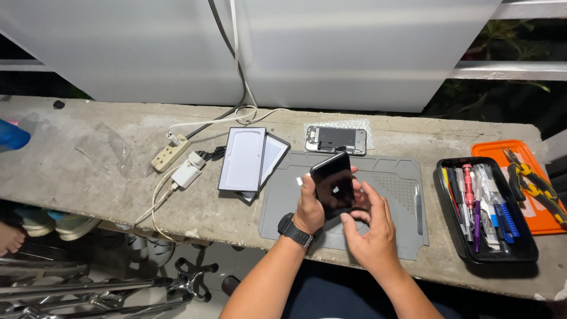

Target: Repairing a smartphone by connecting the display assembly and testing the device functionality.

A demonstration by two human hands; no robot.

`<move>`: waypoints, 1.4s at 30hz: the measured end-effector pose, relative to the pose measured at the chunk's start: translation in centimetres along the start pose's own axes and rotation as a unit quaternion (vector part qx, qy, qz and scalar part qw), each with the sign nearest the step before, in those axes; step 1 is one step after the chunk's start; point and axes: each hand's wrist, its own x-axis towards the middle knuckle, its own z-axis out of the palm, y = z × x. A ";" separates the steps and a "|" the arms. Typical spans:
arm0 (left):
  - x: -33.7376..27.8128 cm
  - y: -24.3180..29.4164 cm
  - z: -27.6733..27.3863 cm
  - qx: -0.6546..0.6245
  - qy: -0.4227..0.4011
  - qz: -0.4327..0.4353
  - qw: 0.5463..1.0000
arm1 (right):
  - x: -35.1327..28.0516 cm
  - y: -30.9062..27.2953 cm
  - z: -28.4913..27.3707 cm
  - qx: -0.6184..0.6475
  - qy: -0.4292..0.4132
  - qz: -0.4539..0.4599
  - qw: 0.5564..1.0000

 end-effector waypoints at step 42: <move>0.4 -1.9 -1.6 -0.074 -0.076 0.030 0.994 | 0.1 -0.4 0.0 -0.040 -0.034 -0.031 0.998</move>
